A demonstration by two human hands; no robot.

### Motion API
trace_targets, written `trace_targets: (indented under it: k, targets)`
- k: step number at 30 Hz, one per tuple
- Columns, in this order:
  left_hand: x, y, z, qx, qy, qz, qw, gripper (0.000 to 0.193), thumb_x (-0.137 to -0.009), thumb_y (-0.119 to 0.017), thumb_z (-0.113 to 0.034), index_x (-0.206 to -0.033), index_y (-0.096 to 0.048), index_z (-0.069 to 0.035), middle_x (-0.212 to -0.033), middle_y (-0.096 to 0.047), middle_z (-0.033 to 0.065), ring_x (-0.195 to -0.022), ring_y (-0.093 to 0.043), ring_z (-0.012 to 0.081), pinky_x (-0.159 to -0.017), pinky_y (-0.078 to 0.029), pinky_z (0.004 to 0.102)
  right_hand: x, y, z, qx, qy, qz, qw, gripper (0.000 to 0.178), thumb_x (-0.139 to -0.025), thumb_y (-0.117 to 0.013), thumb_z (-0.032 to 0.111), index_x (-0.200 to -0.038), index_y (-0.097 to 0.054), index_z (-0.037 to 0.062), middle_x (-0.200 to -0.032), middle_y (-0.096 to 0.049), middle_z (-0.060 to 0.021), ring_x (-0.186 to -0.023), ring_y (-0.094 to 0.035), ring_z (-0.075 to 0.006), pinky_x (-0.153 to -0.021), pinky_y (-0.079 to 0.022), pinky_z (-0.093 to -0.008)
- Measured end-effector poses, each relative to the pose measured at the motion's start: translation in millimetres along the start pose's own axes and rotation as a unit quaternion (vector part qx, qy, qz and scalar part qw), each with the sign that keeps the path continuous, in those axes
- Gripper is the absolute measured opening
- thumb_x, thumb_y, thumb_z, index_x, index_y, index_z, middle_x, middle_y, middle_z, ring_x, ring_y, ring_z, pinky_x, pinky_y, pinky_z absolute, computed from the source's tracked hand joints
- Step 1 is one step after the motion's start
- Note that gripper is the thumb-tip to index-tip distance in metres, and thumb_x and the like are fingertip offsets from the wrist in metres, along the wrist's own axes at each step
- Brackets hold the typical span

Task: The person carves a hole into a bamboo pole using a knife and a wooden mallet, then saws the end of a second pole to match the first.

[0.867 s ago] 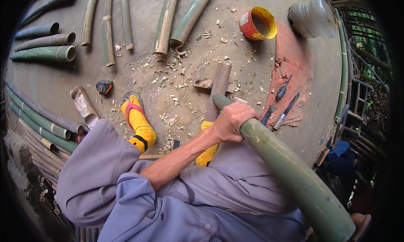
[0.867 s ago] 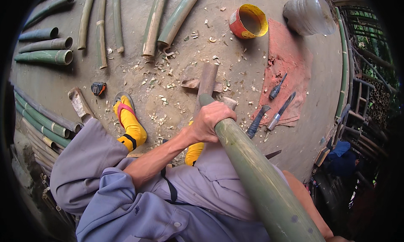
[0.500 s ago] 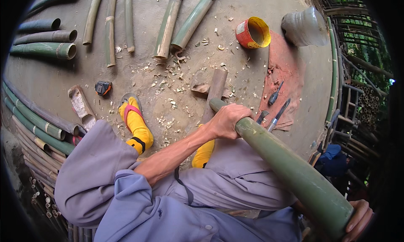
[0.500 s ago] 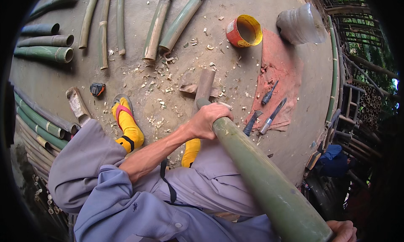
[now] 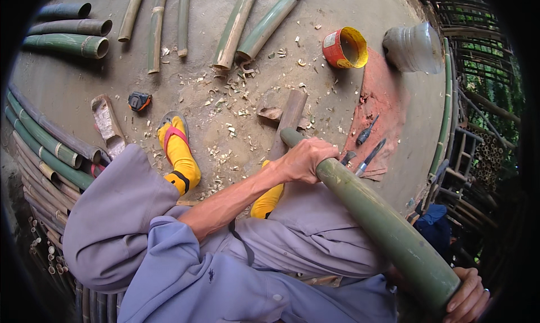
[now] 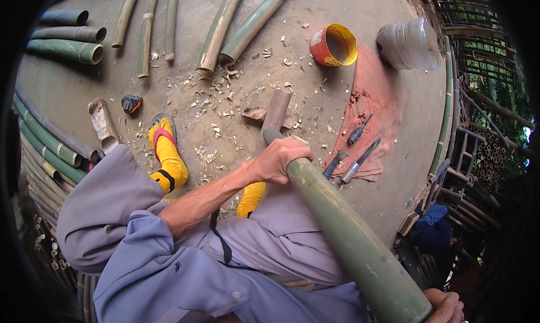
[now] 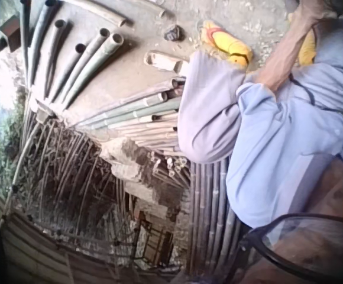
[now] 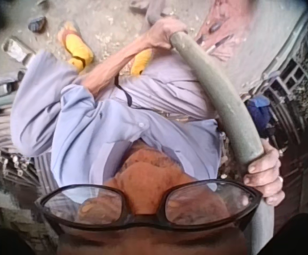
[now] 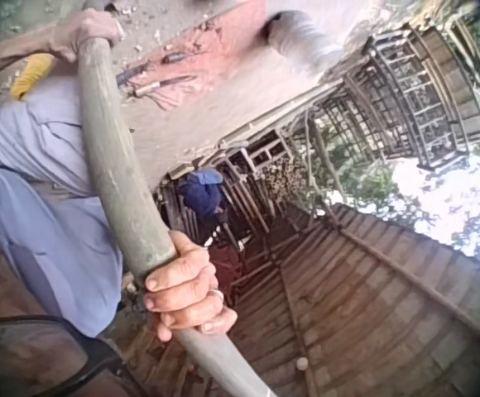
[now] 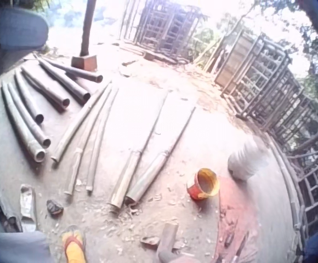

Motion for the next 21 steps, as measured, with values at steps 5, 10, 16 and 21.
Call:
trace_targets:
  k: [5,10,16,21]
  targets:
    - [-1,-2,-8,0.028,0.012,0.029,0.999,0.043,-0.056,-0.073,-0.009,-0.096,-0.056,-0.006,-0.088,-0.062,0.0108,-0.088,-0.061,0.0321,-0.080,-0.047,0.0395,12,25,25,0.006,0.026,0.027,0.999,0.048,-0.060,-0.080,0.012,-0.091,-0.044,0.0084,-0.071,-0.055,0.0034,-0.061,-0.057,-0.0087,-0.066,-0.046,-0.0248]
    - [4,23,5,-0.006,0.096,0.162,0.982,0.073,-0.056,-0.063,-0.009,-0.129,-0.053,-0.009,-0.126,-0.057,0.0142,-0.115,-0.054,0.0315,-0.104,-0.039,0.0412,6,17,13,0.044,-0.014,0.072,0.996,0.088,-0.049,-0.086,0.037,-0.114,-0.037,0.0054,-0.086,-0.052,-0.0037,-0.081,-0.051,-0.0198,-0.081,-0.038,-0.0368]
    - [-5,60,-6,0.000,0.139,0.149,0.979,0.082,-0.057,-0.071,-0.019,-0.135,-0.049,-0.010,-0.135,-0.053,0.0133,-0.123,-0.051,0.0300,-0.108,-0.038,0.0415,45,40,5,0.095,-0.024,-0.013,0.995,0.143,-0.044,-0.083,0.069,-0.149,-0.013,0.0029,-0.122,-0.043,-0.0290,-0.119,-0.041,-0.0461,-0.104,-0.027,-0.0593]
    - [-1,7,-4,0.016,0.084,0.127,0.988,0.055,-0.057,-0.081,-0.019,-0.105,-0.060,-0.004,-0.099,-0.065,0.0151,-0.093,-0.064,0.0306,-0.081,-0.050,0.0393,98,43,-106,0.143,-0.099,0.142,0.974,0.126,-0.058,-0.083,0.059,-0.148,-0.012,0.0054,-0.122,-0.046,-0.0283,-0.113,-0.048,-0.0418,-0.095,-0.041,-0.0555]
Point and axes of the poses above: each hand's wrist, its own x-axis away from the middle knuckle, its own y-axis out of the back of the hand, z = x × y, the point moved 6 cm from there along -x, towards the middle knuckle
